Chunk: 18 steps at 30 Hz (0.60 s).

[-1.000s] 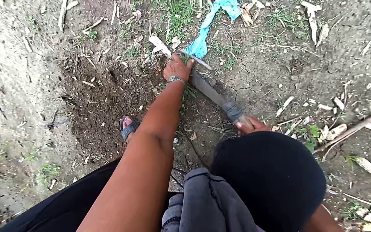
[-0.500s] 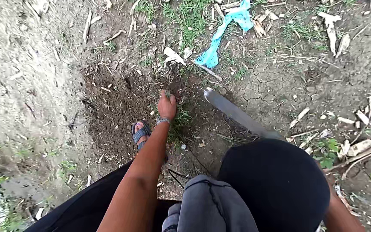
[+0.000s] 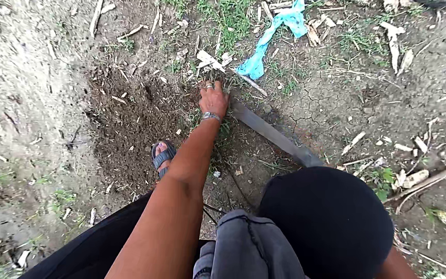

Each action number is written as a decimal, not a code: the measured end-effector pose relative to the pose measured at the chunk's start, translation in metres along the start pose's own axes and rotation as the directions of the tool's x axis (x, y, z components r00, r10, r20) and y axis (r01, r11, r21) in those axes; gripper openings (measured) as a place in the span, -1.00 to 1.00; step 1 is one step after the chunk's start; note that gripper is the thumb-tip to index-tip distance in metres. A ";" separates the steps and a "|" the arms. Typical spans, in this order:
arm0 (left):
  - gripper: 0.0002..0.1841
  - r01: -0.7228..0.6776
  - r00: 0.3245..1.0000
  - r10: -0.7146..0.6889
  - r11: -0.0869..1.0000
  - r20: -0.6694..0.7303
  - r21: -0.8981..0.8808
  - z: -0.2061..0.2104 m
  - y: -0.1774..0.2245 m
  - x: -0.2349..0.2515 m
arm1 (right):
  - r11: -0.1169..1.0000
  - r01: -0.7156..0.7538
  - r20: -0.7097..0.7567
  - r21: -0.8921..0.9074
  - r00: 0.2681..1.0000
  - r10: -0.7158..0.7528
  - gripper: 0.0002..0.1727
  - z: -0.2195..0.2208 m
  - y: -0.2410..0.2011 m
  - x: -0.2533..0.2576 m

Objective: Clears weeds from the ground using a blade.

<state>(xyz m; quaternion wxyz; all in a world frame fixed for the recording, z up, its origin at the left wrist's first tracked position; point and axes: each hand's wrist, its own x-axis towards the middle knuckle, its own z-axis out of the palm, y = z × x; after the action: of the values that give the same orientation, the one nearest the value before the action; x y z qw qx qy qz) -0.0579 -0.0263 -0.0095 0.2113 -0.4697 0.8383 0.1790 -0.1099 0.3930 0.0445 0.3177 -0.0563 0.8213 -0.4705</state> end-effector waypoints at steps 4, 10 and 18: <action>-0.53 -0.091 0.996 0.092 0.991 0.013 -0.097 0.020 -0.020 -0.032 | 0.790 -0.355 0.119 0.499 0.932 0.344 -0.77 -0.071 0.006 -0.070; -0.50 -0.124 0.991 0.106 0.954 -0.077 -0.274 0.022 -0.006 -0.036 | 0.904 -0.418 0.217 -0.090 0.878 0.427 -0.63 0.026 -0.050 0.029; -0.51 -0.085 0.996 0.083 0.994 -0.033 -0.062 0.009 0.037 -0.018 | 0.982 -0.131 0.081 -0.137 0.986 0.143 -0.68 0.018 0.017 0.013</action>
<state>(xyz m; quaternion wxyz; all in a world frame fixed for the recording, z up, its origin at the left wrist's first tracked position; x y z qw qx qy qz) -0.0802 0.0091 -0.0036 0.1759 -0.4431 0.8543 0.2073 -0.1060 0.3838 0.0188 0.3819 -0.0416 0.8371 -0.3893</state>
